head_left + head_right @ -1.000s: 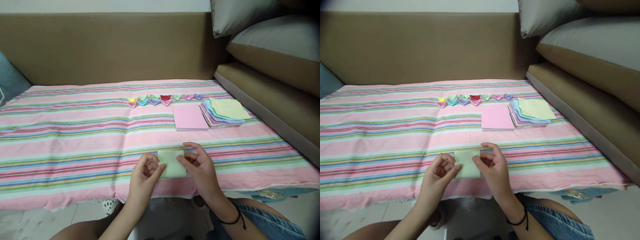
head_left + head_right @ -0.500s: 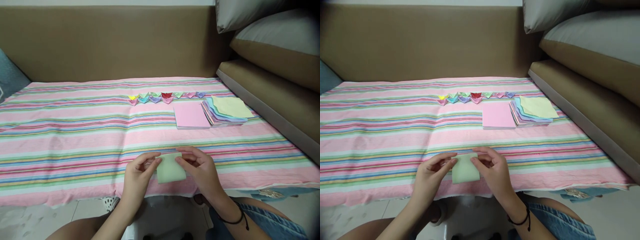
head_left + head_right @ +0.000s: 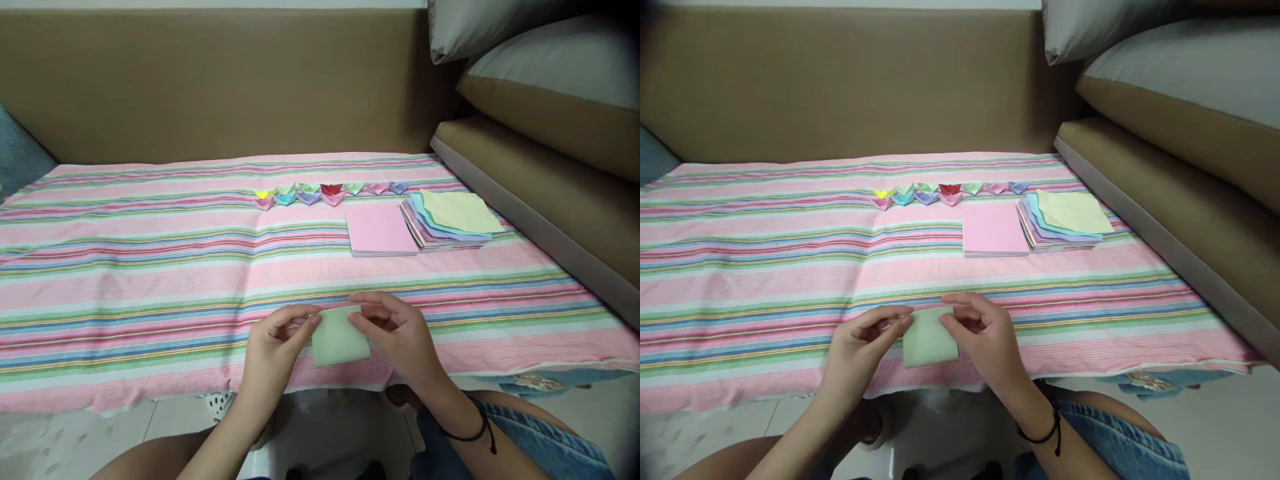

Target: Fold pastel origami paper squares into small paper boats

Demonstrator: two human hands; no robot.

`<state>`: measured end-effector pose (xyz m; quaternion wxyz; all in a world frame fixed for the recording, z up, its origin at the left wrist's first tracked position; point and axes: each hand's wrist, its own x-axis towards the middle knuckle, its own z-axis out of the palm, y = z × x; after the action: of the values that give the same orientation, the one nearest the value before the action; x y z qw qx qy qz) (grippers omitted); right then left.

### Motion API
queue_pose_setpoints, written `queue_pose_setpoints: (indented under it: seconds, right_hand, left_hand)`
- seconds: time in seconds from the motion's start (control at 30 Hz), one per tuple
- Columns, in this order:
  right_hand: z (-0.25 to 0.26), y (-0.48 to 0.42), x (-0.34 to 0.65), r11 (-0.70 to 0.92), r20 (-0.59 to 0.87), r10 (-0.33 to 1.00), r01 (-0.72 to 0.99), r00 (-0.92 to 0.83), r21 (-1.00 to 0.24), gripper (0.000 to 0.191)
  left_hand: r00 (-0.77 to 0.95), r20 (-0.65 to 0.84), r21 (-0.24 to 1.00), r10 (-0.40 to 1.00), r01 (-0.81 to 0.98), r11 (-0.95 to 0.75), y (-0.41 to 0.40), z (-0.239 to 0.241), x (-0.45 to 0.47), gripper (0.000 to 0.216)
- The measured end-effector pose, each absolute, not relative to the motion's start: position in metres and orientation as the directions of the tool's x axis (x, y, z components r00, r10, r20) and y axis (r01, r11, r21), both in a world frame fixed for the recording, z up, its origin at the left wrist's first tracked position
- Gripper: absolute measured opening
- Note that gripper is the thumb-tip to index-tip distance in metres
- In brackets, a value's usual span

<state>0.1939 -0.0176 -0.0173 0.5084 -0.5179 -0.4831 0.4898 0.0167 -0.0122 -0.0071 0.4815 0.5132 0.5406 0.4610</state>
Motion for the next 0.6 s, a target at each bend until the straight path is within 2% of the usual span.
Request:
queue_pose_setpoints:
  seconds: [0.13,0.27,0.43,0.6]
  right_hand:
    - [-0.0190,-0.0174,0.1953,-0.018,-0.017,0.999,0.033,0.031,-0.999,0.014]
    - [-0.0193,-0.0168,0.1960,-0.043,-0.042,0.999,0.037,0.025,-0.998,0.016]
    - [-0.0188,-0.0165,0.1964,-0.037,-0.035,0.999,0.045,0.038,-0.998,0.016]
    - [-0.0204,-0.0166,0.1979,-0.045,-0.045,0.999,0.020,0.021,-0.999,0.016]
  left_hand:
    - [-0.003,-0.054,0.994,0.999,0.092,0.054,-0.0111,-0.0077,0.0171,0.013]
    - [-0.022,-0.024,1.000,0.999,0.004,0.024,-0.0095,-0.0071,0.0181,0.031]
    - [-0.009,-0.066,0.997,0.998,0.027,0.066,-0.0097,-0.0064,0.0167,0.015]
    - [-0.023,-0.054,0.996,0.998,0.065,0.055,-0.0104,-0.0045,0.0161,0.011]
